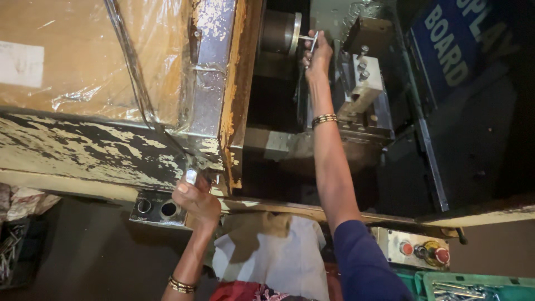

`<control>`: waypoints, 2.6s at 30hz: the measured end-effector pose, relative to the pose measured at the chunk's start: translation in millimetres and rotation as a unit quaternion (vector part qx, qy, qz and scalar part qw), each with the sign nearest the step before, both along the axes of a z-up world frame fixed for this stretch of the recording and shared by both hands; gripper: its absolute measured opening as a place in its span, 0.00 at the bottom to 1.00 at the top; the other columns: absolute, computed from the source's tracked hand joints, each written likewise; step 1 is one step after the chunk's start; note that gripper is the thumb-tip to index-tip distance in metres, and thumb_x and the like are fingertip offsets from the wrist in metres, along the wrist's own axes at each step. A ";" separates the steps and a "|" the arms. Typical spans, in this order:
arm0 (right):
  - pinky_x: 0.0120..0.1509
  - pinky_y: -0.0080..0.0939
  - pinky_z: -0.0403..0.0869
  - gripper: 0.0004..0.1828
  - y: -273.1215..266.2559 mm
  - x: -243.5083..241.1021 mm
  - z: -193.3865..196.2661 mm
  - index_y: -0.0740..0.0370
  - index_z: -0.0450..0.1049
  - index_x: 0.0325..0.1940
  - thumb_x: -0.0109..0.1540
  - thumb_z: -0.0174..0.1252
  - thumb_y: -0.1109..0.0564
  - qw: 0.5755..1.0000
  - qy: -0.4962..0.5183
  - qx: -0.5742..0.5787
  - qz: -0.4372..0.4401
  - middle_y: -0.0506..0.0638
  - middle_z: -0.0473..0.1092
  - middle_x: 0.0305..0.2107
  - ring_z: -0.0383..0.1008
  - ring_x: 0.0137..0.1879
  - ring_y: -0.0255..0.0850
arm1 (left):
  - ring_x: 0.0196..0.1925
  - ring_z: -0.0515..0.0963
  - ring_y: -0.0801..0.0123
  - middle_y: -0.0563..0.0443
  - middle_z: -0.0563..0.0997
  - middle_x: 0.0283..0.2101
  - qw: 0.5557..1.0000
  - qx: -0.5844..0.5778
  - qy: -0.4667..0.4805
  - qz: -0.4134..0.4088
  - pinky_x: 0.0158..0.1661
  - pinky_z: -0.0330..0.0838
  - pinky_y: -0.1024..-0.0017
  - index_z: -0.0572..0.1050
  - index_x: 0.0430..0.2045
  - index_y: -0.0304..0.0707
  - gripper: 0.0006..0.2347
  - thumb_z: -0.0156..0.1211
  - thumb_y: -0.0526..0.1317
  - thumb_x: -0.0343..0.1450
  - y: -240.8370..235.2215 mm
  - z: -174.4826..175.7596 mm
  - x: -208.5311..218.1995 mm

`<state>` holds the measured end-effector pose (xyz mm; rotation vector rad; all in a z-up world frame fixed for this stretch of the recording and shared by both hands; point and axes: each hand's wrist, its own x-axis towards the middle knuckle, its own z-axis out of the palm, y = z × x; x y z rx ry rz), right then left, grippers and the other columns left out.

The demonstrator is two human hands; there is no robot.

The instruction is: The person repeatedly picks metal fasteners from a green bin and inserts them into a slot on a machine. They then press down on a plastic-wrapped package on the machine surface. The cycle repeats throughout the clip.

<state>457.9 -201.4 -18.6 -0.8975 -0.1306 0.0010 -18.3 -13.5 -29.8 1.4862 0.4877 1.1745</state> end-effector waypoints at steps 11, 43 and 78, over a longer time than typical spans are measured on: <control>0.15 0.29 0.54 0.33 13.6 -42.6 16.8 0.51 0.69 0.61 0.61 0.54 0.30 0.980 0.036 -0.139 -0.138 0.42 0.70 0.25 0.56 0.17 0.28 | 0.25 0.64 0.72 0.54 0.65 0.23 0.999 0.007 0.020 -0.026 0.25 0.55 0.72 0.70 0.23 0.24 0.34 0.32 0.64 0.78 4.2 -11.0 -2.3; 0.45 0.38 0.72 0.12 -23.0 -42.1 37.2 0.72 0.81 0.52 0.70 0.65 0.58 0.861 -0.316 -0.391 -0.074 0.49 0.76 0.36 0.75 0.39 0.38 | 0.44 0.76 0.42 0.30 0.76 0.41 0.819 0.386 0.411 0.109 0.37 0.72 0.53 0.74 0.44 0.21 0.17 0.60 0.43 0.72 128.9 -32.4 -107.6; 0.29 0.32 0.72 0.38 -10.7 -55.1 26.9 0.74 0.61 0.72 0.58 0.63 0.68 0.912 -0.200 -0.356 -0.044 0.53 0.79 0.40 0.73 0.25 0.31 | 0.37 0.84 0.46 0.38 0.84 0.33 0.679 0.459 0.534 -0.209 0.38 0.78 0.51 0.78 0.40 0.39 0.11 0.59 0.46 0.71 177.4 -5.0 -62.7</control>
